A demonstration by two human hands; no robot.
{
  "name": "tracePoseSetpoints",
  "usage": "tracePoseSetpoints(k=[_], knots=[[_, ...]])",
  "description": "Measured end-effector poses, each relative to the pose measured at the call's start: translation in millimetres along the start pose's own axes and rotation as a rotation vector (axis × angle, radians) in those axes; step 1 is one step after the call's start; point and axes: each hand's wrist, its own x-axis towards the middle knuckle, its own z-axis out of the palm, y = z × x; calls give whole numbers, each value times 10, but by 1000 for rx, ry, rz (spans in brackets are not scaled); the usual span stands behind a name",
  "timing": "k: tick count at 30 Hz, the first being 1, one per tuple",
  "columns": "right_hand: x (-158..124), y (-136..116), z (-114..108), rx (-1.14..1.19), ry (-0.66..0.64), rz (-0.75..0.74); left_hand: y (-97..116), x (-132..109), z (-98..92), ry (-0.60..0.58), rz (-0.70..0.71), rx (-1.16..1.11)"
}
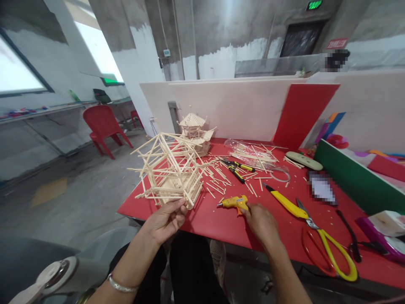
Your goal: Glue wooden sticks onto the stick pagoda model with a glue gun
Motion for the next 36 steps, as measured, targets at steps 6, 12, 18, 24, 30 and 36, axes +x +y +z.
tracePoseSetpoints(k=[6, 12, 18, 24, 30, 36], knots=[[83, 136, 64, 114, -1, -25, -10, 13, -18, -10, -5, -3], [-102, -42, -323, 546, 186, -74, -13, -1, -56, -31, -10, 8], [-426, -794, -1045, 63, 553, -298, -6, 2, -94, -26, -6, 0], [-535, -1334, -1263, -406, 887, -617, -39, 15, -172, -104, 19, 9], [-559, -1484, -1308, -603, 959, -751, -70, 51, -268, -188, 41, 6], [-511, -1533, -1280, -629, 981, -770, -68, 54, -270, -190, 39, -1]])
